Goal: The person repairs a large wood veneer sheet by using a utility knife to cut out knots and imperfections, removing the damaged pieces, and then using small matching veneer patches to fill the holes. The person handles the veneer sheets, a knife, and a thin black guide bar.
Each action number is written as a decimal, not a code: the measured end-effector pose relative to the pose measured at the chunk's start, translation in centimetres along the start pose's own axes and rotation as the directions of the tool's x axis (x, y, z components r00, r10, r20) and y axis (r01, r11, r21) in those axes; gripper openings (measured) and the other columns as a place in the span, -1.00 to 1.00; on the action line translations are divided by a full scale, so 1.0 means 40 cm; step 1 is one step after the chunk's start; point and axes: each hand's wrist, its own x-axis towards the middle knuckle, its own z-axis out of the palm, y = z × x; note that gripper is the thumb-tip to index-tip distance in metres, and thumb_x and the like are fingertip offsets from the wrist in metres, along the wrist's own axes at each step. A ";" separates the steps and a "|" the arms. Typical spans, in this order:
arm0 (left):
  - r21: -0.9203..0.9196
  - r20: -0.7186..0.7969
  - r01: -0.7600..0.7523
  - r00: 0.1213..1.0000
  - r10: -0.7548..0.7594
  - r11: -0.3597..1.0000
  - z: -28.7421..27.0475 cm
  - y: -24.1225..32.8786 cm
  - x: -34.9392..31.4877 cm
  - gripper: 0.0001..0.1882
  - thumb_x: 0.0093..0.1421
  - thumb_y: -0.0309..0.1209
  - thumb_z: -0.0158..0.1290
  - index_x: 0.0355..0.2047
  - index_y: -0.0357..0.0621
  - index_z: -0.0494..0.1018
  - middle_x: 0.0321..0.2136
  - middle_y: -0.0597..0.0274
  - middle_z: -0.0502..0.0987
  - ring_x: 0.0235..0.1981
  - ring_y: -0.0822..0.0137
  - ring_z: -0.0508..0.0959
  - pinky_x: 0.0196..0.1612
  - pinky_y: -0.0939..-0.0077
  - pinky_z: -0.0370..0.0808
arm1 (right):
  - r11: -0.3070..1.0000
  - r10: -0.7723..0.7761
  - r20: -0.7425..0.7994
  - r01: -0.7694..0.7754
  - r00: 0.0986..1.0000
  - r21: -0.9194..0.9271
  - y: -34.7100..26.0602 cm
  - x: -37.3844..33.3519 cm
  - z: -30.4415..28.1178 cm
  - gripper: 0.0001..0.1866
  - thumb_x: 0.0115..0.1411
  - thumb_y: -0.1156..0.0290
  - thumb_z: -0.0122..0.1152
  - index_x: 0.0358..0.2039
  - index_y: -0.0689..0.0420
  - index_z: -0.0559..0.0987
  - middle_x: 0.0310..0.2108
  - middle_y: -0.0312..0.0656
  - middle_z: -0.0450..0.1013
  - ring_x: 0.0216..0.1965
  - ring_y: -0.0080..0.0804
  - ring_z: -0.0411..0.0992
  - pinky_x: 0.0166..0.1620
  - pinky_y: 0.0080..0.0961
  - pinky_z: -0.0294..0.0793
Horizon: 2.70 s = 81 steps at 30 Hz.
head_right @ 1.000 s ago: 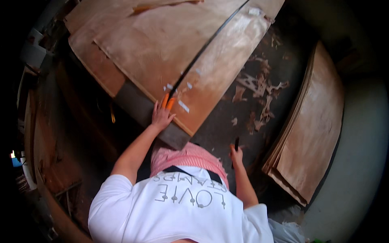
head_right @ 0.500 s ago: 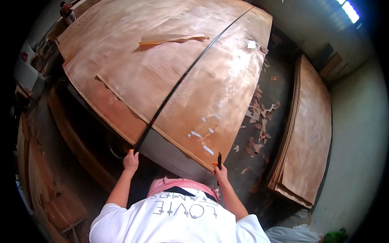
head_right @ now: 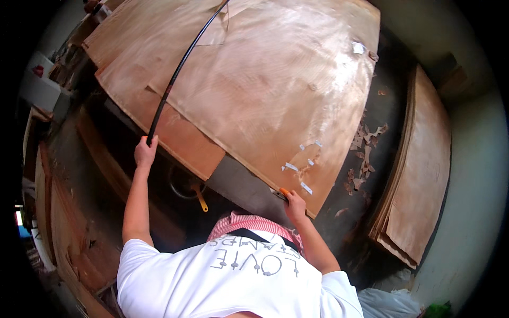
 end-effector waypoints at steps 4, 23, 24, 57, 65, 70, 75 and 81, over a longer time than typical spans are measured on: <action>-0.185 0.035 0.032 0.999 -0.026 0.982 0.012 -0.052 -0.102 -0.59 0.06 -0.04 0.05 -0.53 -0.20 0.38 -0.64 -0.01 0.47 -0.53 -0.05 0.50 -0.49 0.21 0.38 | 0.993 0.071 0.256 -0.043 0.964 -0.113 -0.068 0.111 0.043 -0.74 0.03 0.44 0.02 -0.21 0.13 0.43 -0.52 -0.03 0.46 -0.45 -0.09 0.45 -0.37 -0.25 0.43; -0.474 0.581 0.294 0.813 0.044 0.830 0.174 -0.009 -0.554 -0.62 -0.01 -0.14 0.14 -0.41 -0.26 0.42 -0.51 -0.05 0.51 -0.42 0.00 0.52 -0.40 0.31 0.42 | 0.950 0.282 0.284 -0.226 0.916 -0.214 0.188 -0.149 -0.131 -0.60 0.02 0.50 0.05 -0.07 -0.08 0.45 -0.33 -0.03 0.45 -0.31 -0.08 0.44 -0.29 -0.28 0.42; -0.455 0.573 0.273 0.818 0.044 0.848 0.181 -0.004 -0.538 -0.61 0.00 -0.14 0.13 -0.41 -0.27 0.42 -0.51 -0.06 0.50 -0.42 -0.01 0.52 -0.40 0.30 0.42 | 0.976 0.196 0.257 -0.163 0.946 -0.142 0.140 -0.087 -0.108 -0.60 0.00 0.54 0.06 -0.09 -0.07 0.46 -0.31 -0.05 0.44 -0.29 -0.09 0.44 -0.28 -0.31 0.41; -0.474 0.510 0.051 0.830 0.227 0.879 0.231 0.233 -0.637 -0.64 0.07 -0.12 0.05 -0.43 -0.22 0.36 -0.65 -0.04 0.46 -0.52 -0.04 0.51 -0.49 0.25 0.41 | 0.272 0.372 0.277 -0.390 0.886 0.880 -0.133 0.356 0.020 -0.60 0.11 0.53 0.05 0.00 0.16 0.36 -0.05 -0.31 0.31 -0.09 -0.48 0.29 -0.11 -0.58 0.34; -0.486 0.827 0.534 0.537 0.167 0.692 0.334 0.366 -0.714 -0.68 0.17 -0.18 -0.03 -0.42 -0.25 0.41 -0.70 0.24 0.47 -0.72 0.45 0.44 -0.62 0.53 0.36 | -0.263 0.824 0.369 -0.287 0.429 0.921 0.294 -0.075 -0.040 -0.74 0.23 0.42 -0.13 -0.08 0.02 0.43 -0.12 -0.41 0.44 -0.06 -0.56 0.38 -0.23 -0.58 0.37; -0.448 0.698 0.353 0.712 0.074 0.821 0.357 0.407 -0.715 -0.64 0.16 -0.11 -0.07 -0.48 -0.20 0.42 -0.73 0.19 0.46 -0.62 0.26 0.50 -0.47 0.36 0.39 | -0.305 0.765 0.455 -0.365 0.456 0.880 0.302 -0.200 0.016 -0.75 0.22 0.39 -0.09 -0.11 0.07 0.46 -0.20 -0.31 0.47 -0.20 -0.48 0.43 -0.35 -0.60 0.39; -0.457 0.672 0.350 0.738 0.060 0.817 0.391 0.413 -0.653 -0.65 0.13 -0.12 -0.02 -0.50 -0.21 0.41 -0.75 0.19 0.45 -0.65 0.28 0.49 -0.51 0.37 0.39 | -0.147 0.663 0.462 -0.502 0.589 0.852 0.212 -0.196 -0.015 -0.68 0.23 0.38 -0.08 0.00 0.07 0.39 -0.23 -0.26 0.48 -0.25 -0.56 0.42 -0.29 -0.65 0.36; -0.537 0.799 0.536 0.571 0.188 0.652 0.317 0.490 -0.631 -0.65 0.12 -0.16 0.06 -0.29 -0.21 0.36 -0.64 0.29 0.45 -0.71 0.56 0.36 -0.65 0.66 0.32 | 0.284 0.387 0.528 -0.643 0.756 0.711 0.130 -0.106 -0.048 -0.61 0.26 0.36 -0.17 0.12 0.06 0.27 -0.29 -0.30 0.50 -0.32 -0.62 0.43 -0.34 -0.71 0.31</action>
